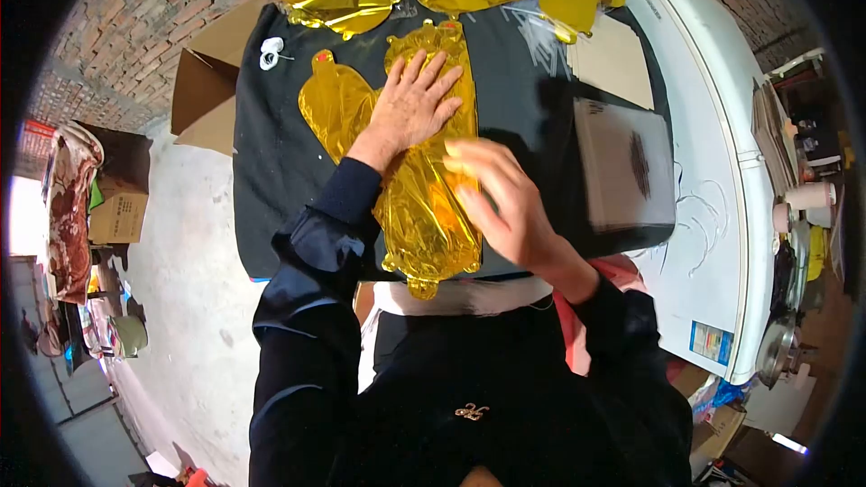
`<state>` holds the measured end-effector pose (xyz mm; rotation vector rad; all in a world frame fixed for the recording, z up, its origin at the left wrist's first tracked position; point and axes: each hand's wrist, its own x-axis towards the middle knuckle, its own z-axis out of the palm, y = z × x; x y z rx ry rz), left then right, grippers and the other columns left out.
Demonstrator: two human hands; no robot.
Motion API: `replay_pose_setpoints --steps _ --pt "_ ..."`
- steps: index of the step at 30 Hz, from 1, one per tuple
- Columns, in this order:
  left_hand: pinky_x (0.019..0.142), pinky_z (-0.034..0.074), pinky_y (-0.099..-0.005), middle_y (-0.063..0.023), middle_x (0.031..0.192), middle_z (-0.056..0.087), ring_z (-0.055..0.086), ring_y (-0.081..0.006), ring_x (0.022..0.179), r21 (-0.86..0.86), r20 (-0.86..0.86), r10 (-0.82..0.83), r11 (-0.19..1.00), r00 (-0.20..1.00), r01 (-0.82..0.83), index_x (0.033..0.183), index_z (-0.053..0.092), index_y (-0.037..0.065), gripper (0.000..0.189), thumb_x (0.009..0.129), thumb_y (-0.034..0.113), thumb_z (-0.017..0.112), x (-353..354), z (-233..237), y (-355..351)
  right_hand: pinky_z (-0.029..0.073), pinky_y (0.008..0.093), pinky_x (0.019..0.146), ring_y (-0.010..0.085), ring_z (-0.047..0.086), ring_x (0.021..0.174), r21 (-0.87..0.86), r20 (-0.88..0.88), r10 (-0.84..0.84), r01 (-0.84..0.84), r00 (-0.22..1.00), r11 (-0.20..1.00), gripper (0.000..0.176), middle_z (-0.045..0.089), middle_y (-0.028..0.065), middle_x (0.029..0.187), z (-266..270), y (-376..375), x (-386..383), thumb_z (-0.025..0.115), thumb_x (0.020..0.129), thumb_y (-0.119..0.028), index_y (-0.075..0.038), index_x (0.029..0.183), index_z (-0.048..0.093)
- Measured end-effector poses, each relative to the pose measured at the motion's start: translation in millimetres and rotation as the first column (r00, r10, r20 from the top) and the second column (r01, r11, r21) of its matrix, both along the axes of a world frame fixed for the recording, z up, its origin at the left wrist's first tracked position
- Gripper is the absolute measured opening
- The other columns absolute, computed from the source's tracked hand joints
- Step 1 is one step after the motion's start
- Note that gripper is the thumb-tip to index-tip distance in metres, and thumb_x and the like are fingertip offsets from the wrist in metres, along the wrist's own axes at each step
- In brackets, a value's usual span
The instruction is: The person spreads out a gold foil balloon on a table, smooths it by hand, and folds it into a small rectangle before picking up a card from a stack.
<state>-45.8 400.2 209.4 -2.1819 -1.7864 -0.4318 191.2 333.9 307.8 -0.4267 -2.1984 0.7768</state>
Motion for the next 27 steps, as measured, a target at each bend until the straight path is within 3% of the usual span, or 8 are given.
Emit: replay_pose_setpoints --steps 4,9,13,15,18,21,23,27 --pt "0.125 0.019 -0.0558 -0.0111 0.164 0.038 0.029 -0.0356 0.153 -0.015 -0.019 -0.016 1.000 1.000 0.015 0.157 0.043 0.021 0.063 0.101 0.050 0.046 -1.4 3.2 -2.4 0.047 0.0437 0.098 0.0335 0.060 0.105 -0.287 -0.329 -0.255 0.161 0.909 0.944 0.030 0.059 0.0190 0.119 -49.9 37.1 -74.6 0.063 0.090 0.005 0.000 0.118 0.053" --pt "0.126 0.016 -0.0549 -0.0106 0.165 0.035 0.027 -0.0341 0.154 -0.036 -0.045 -0.006 0.999 0.999 0.004 0.161 0.035 0.021 0.067 0.101 0.048 0.045 -1.6 4.7 -4.7 0.038 0.0473 0.112 0.0403 0.047 0.130 -0.063 -0.043 -0.403 0.400 0.914 0.914 0.045 0.051 0.0222 0.138 -87.2 53.3 -81.9 0.063 0.097 -0.010 -0.001 0.137 0.046" --pt "0.127 0.014 -0.0528 -0.0110 0.169 0.028 0.022 -0.0356 0.156 -0.074 -0.017 -0.003 0.997 1.000 0.002 0.164 0.022 0.012 0.077 0.099 0.045 0.046 -5.9 -1.9 -1.6 0.035 0.0507 0.116 0.0436 0.043 0.136 -0.035 0.051 -0.302 0.304 0.952 0.952 0.050 0.049 0.0253 0.141 -77.7 49.1 -81.6 0.062 0.095 -0.011 0.001 0.140 0.043" --pt "0.127 0.015 -0.0527 -0.0128 0.169 0.028 0.021 -0.0371 0.156 -0.025 0.187 -0.083 0.996 0.979 0.090 0.164 0.024 0.010 0.075 0.100 0.041 0.049 -9.6 1.6 -2.4 0.033 0.0514 0.118 0.0438 0.041 0.139 -0.006 0.077 -0.293 0.294 0.953 0.956 0.055 0.047 0.0261 0.145 -77.3 50.6 -82.6 0.062 0.096 -0.012 0.002 0.144 0.041" --pt "0.126 0.018 -0.0542 -0.0168 0.166 0.032 0.022 -0.0390 0.155 0.083 0.280 0.073 0.992 0.957 -0.099 0.161 0.029 0.006 0.073 0.099 0.034 0.054 -21.8 10.0 -1.3 0.031 0.0507 0.121 0.0446 0.037 0.143 0.052 0.142 -0.333 0.329 0.932 0.943 0.059 0.045 0.0280 0.148 -87.4 50.7 -83.0 0.061 0.096 -0.015 0.008 0.146 0.038" --pt "0.109 0.043 -0.0516 -0.0220 0.141 0.056 0.051 -0.0442 0.129 0.232 0.520 0.138 0.927 0.843 -0.295 0.150 0.043 0.001 0.068 0.090 0.019 0.069 -51.5 39.0 -32.1 0.027 0.0501 0.123 0.0450 0.033 0.146 0.131 0.241 -0.324 0.300 0.915 0.945 0.060 0.044 0.0292 0.150 -84.4 48.3 -81.8 0.061 0.097 -0.016 0.011 0.146 0.038" --pt "0.102 0.047 -0.0493 -0.0230 0.131 0.061 0.057 -0.0437 0.117 0.314 0.529 0.246 0.832 0.812 -0.457 0.147 0.044 -0.001 0.069 0.087 0.020 0.072 -77.3 26.0 -65.7 0.025 0.0498 0.123 0.0443 0.030 0.148 0.115 0.268 -0.316 0.295 0.910 0.948 0.059 0.044 0.0287 0.151 -82.5 46.9 -81.7 0.061 0.096 -0.017 0.011 0.144 0.042" --pt "0.103 0.047 -0.0471 -0.0208 0.126 0.067 0.059 -0.0387 0.118 -0.042 0.728 0.479 0.745 0.490 -0.666 0.148 0.045 -0.004 0.069 0.089 0.021 0.070 -88.7 23.2 -120.7 0.026 0.0499 0.123 0.0440 0.030 0.148 0.137 0.302 -0.321 0.292 0.898 0.946 0.058 0.045 0.0282 0.151 -85.2 46.6 -81.9 0.062 0.096 -0.018 0.011 0.143 0.046"
